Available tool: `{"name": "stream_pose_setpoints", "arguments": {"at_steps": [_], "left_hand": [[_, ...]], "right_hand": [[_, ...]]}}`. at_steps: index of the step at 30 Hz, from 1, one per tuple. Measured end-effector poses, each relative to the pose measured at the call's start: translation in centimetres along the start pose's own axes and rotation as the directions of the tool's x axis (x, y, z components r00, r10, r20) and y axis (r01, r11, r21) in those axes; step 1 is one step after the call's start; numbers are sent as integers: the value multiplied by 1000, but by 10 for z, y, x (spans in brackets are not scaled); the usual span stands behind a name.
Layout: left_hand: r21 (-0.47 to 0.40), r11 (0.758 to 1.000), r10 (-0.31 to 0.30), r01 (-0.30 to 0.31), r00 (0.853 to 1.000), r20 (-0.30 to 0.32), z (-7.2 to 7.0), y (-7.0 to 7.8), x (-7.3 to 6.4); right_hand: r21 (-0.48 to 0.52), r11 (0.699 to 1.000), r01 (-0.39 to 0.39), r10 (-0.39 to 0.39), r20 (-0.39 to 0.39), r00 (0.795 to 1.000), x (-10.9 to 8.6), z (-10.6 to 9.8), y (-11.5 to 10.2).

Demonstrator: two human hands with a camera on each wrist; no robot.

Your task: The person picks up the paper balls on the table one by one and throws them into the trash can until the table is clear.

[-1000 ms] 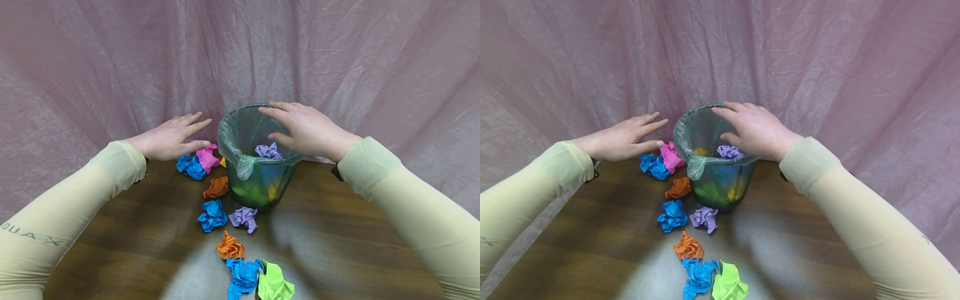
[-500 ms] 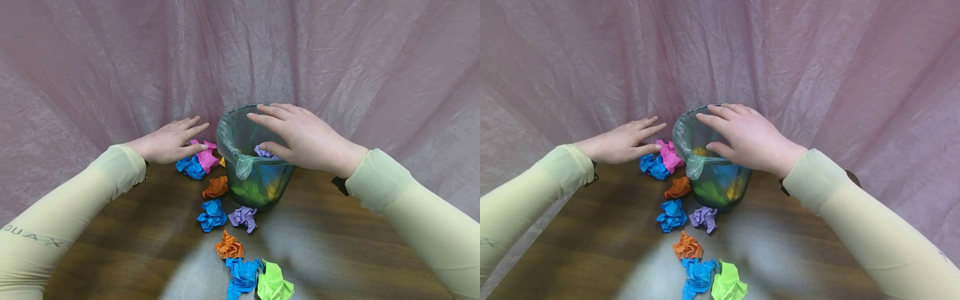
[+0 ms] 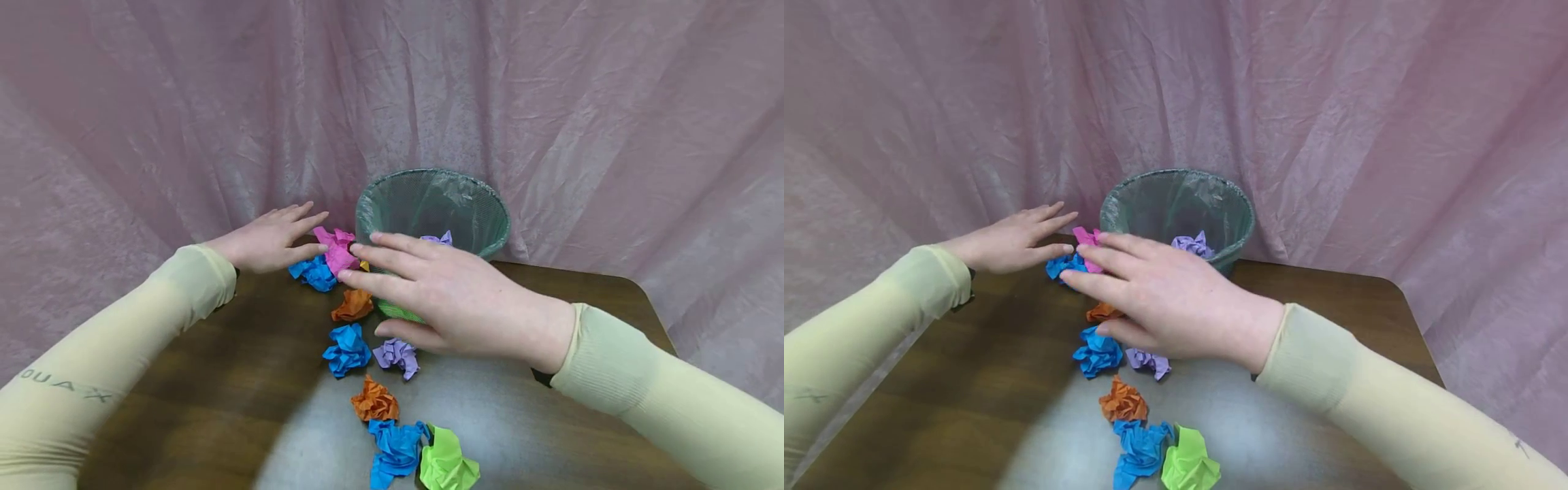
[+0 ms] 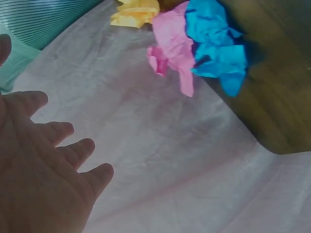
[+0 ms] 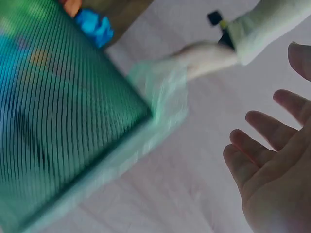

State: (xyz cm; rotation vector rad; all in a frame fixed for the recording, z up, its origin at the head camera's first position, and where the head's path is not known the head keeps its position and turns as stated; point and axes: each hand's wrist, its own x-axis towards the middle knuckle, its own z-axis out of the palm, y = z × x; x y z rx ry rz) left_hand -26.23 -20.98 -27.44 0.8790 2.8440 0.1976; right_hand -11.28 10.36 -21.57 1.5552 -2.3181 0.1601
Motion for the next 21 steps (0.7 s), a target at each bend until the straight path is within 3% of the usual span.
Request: {"name": "stream_pose_setpoints", "arguments": {"at_steps": [11, 16, 21], "left_hand": [[0, 1000, -28, 28, 1000, 4, 31, -24, 4], [9, 999, -35, 35, 999, 22, 55, -39, 10], [28, 998, -63, 62, 997, 37, 78, -49, 20]], "right_hand": [[-23, 999, 25, -22, 130, 991, -8, 58, -27], [4, 1000, -24, 23, 176, 984, -11, 90, -30], [15, 997, -69, 65, 169, 984, -12, 115, -32]]}}
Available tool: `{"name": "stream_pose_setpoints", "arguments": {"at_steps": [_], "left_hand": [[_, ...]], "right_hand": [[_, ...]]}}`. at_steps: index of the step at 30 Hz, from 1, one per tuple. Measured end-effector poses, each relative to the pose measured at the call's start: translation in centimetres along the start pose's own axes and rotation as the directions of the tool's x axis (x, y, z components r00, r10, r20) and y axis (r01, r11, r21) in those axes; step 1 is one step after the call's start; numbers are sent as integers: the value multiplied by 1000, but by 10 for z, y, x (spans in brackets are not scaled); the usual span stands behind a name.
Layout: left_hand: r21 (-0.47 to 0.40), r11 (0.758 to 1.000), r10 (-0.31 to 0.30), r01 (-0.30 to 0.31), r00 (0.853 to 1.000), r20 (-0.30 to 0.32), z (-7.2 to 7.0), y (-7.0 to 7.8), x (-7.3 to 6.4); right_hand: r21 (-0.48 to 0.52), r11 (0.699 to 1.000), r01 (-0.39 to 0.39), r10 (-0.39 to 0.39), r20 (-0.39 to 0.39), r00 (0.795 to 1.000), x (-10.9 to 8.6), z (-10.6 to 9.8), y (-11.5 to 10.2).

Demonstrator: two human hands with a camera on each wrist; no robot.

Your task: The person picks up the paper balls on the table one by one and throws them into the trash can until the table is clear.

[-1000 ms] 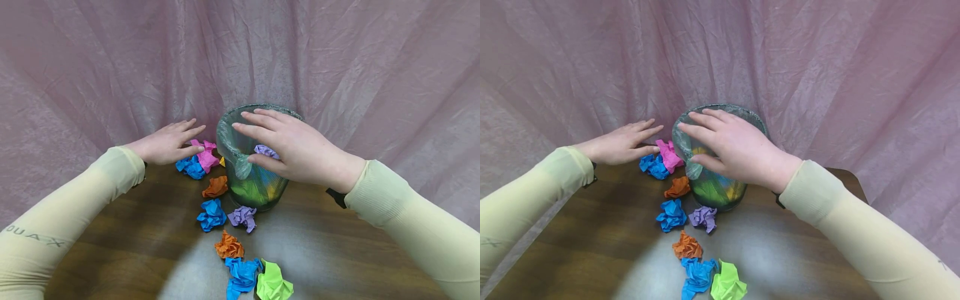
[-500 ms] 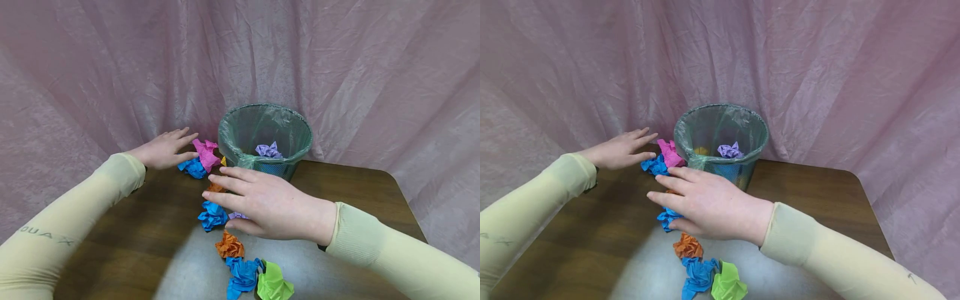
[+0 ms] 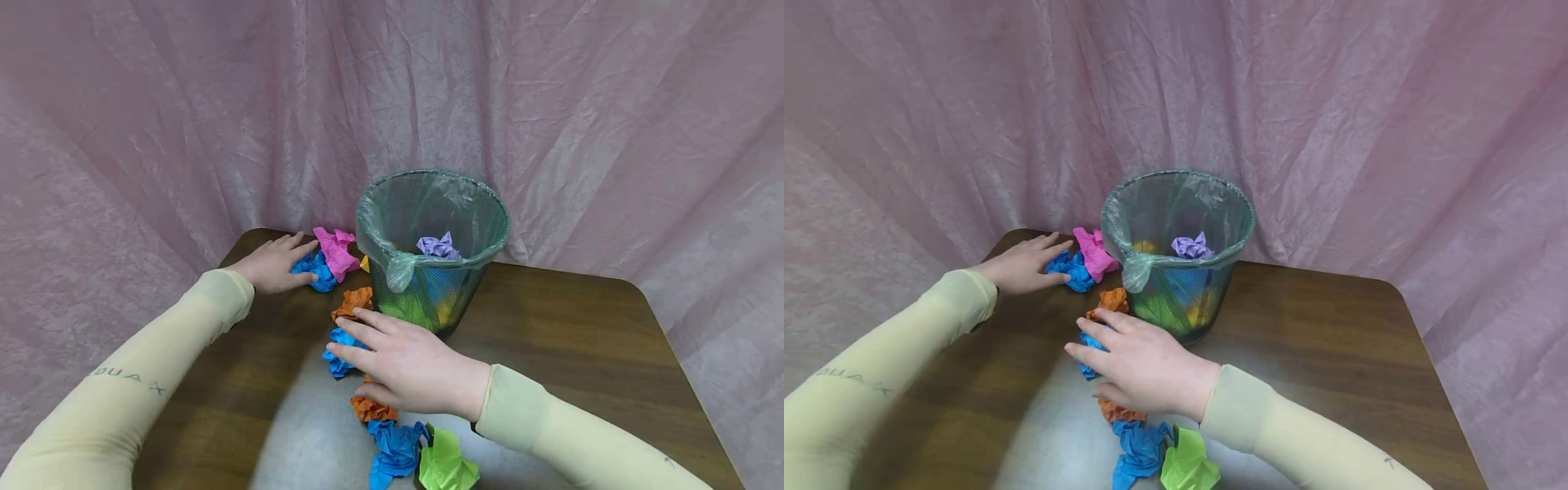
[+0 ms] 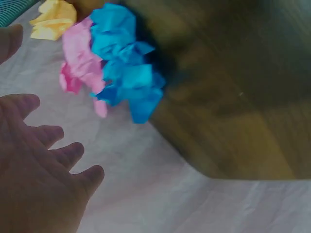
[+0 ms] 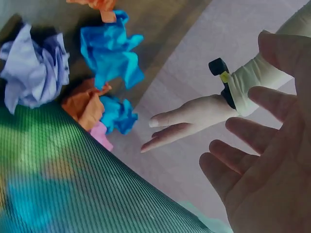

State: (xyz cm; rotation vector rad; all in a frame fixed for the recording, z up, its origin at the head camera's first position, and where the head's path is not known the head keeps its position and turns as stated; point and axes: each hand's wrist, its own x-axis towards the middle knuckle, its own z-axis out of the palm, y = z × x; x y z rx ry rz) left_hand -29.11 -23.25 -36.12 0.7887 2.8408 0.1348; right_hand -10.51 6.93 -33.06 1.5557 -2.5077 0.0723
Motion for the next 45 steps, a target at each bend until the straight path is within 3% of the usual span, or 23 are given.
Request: {"name": "stream_pose_setpoints", "arguments": {"at_steps": [7, 14, 22, 26, 30, 34, 39, 45], "left_hand": [[-3, 998, -55, 55, 998, -9, 20, -3, 11], [3, 996, -92, 92, 996, -7, 43, -15, 24], [-28, 988, -151, 151, 989, 4, 65, -15, 32], [-35, 986, -162, 163, 987, 16, 76, -13, 31], [-62, 986, -157, 156, 988, -11, 84, -11, 30], [-73, 987, -145, 141, 989, -43, 86, -11, 30], [-13, 992, -129, 128, 987, -96, 82, -10, 28], [95, 994, -39, 54, 987, -155, 77, -8, 27]], "right_hand": [[-33, 997, -64, 65, 32, 997, 6, 26, -1], [-40, 993, -113, 116, 86, 989, 8, 46, -5], [-40, 993, -107, 110, 84, 990, 9, 54, -8], [-16, 994, -108, 109, 88, 990, 7, 56, -11], [6, 992, -125, 124, 92, 988, 3, 59, -12], [12, 990, -143, 141, 109, 984, 0, 60, -10], [21, 988, -152, 149, 116, 982, 0, 61, -8], [43, 984, -174, 167, 132, 977, -2, 61, -6]]}}
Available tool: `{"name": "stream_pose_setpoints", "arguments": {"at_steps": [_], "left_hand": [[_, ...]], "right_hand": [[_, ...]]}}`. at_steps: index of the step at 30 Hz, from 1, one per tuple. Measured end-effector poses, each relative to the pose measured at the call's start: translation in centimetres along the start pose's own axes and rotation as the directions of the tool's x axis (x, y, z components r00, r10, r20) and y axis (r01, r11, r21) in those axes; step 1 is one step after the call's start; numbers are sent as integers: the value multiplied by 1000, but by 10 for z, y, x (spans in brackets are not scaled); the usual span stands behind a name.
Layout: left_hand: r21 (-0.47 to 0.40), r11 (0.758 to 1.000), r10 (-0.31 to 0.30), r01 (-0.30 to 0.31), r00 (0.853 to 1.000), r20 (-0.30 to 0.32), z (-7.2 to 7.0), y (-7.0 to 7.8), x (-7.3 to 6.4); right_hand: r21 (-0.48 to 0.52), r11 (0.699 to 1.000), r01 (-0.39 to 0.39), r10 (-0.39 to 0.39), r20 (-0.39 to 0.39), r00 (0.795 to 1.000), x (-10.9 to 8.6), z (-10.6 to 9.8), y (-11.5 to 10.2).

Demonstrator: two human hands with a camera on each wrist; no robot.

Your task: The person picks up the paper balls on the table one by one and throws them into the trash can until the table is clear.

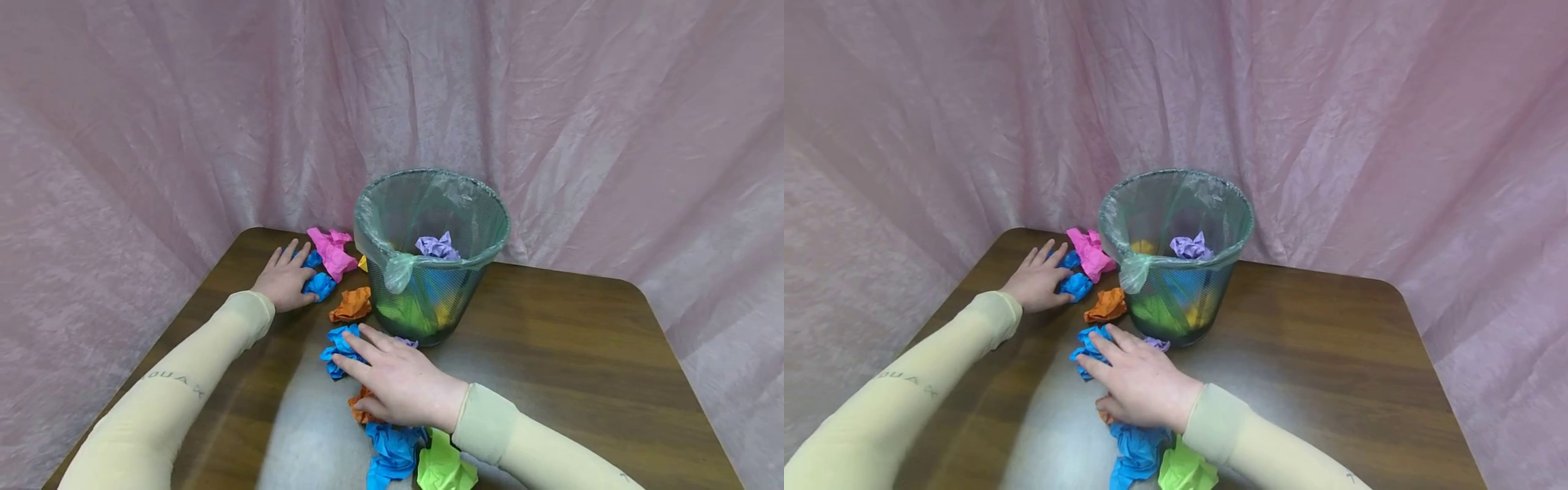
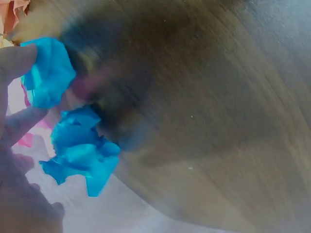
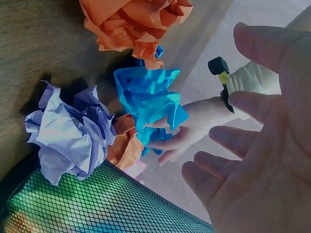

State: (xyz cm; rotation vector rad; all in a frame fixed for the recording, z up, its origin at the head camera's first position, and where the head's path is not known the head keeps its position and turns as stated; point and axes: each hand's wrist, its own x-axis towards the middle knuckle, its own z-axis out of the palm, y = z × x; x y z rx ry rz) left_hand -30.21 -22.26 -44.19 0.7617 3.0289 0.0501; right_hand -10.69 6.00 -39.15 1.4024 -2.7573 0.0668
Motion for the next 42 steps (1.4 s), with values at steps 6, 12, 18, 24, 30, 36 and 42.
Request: {"name": "stream_pose_setpoints", "arguments": {"at_steps": [6, 12, 18, 24, 30, 36, 42], "left_hand": [[-70, 988, 135, -135, 991, -3, -2, 9, 3], [-138, 976, 185, -166, 973, 139, 10, 17, -1], [-142, 976, 187, -167, 972, 144, 12, 17, -8], [-141, 976, 185, -168, 975, 120, 8, 9, -15], [-109, 976, 198, -191, 978, 61, 7, -1, -23], [-45, 978, 206, -204, 978, 43, 5, 0, -31], [-26, 981, 195, -193, 978, 74, 6, 10, -35]], "right_hand": [[5, 1000, 8, -8, -3, 1000, 1, -1, 1], [18, 1000, 25, -25, 12, 1000, 2, 0, 2], [26, 999, 18, -19, 27, 999, 1, 0, 5], [12, 1000, 10, -10, 26, 1000, 2, 0, 7], [16, 1000, 7, -7, 37, 999, 4, 0, 6], [19, 1000, 8, -8, 34, 999, 3, 2, 3], [6, 1000, 22, -22, 15, 1000, 2, 5, -1]]}}
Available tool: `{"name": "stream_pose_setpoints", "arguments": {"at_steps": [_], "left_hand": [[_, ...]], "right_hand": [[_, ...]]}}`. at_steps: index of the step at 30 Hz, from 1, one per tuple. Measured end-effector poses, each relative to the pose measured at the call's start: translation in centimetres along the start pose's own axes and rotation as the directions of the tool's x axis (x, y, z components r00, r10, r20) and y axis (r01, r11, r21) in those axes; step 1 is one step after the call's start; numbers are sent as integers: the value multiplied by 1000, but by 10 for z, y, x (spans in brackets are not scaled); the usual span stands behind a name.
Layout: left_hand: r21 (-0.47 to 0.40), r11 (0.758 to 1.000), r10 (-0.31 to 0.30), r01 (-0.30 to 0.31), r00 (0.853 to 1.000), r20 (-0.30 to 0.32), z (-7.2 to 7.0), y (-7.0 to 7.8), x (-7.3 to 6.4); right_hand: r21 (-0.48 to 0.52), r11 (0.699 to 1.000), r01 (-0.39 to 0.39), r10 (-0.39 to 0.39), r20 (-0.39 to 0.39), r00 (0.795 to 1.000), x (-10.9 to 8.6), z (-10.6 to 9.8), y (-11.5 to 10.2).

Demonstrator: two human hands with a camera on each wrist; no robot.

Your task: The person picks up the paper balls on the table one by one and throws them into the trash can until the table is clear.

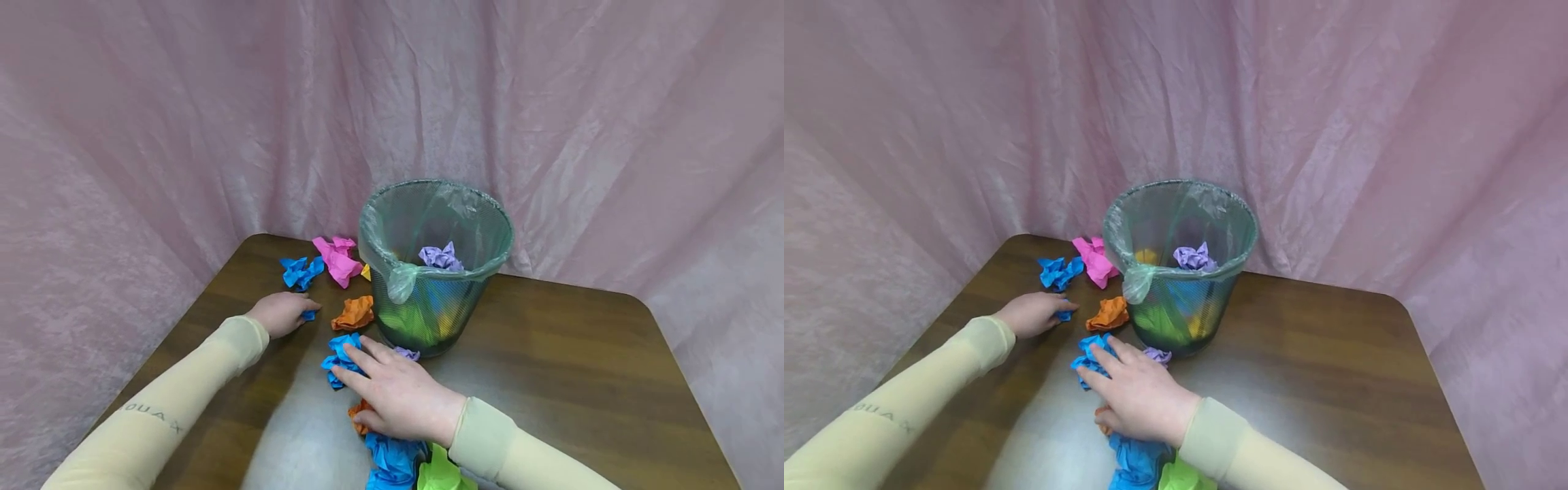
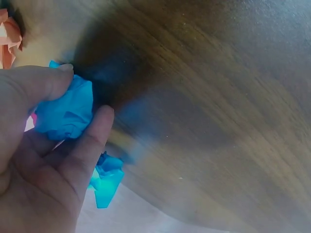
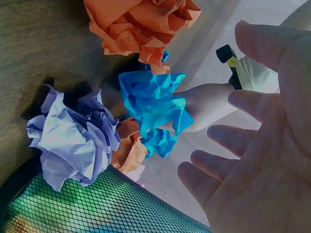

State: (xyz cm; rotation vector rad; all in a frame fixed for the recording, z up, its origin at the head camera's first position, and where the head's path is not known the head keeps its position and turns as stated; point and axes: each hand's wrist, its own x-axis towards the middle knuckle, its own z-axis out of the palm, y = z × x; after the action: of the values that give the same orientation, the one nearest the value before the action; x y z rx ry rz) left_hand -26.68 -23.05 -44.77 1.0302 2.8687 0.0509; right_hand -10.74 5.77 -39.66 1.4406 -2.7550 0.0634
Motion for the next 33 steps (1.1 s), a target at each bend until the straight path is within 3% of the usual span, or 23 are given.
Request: {"name": "stream_pose_setpoints", "arguments": {"at_steps": [10, 19, 29, 33], "left_hand": [[-11, 1000, 8, -9, 997, -78, 6, 1, -5], [-37, 996, -87, 84, 992, -88, 2, 1, -9], [-27, 994, -106, 105, 993, -59, 8, -3, -11], [2, 998, -66, 66, 994, -81, 5, -3, -11]], "right_hand": [[-32, 999, 2, -3, -11, 1000, 3, 0, -5], [-38, 999, 10, -12, -53, 999, 5, 0, -9], [-70, 997, 18, -23, -76, 997, 6, 3, -10], [-99, 995, 9, -16, -67, 998, 9, 2, -8]]}}
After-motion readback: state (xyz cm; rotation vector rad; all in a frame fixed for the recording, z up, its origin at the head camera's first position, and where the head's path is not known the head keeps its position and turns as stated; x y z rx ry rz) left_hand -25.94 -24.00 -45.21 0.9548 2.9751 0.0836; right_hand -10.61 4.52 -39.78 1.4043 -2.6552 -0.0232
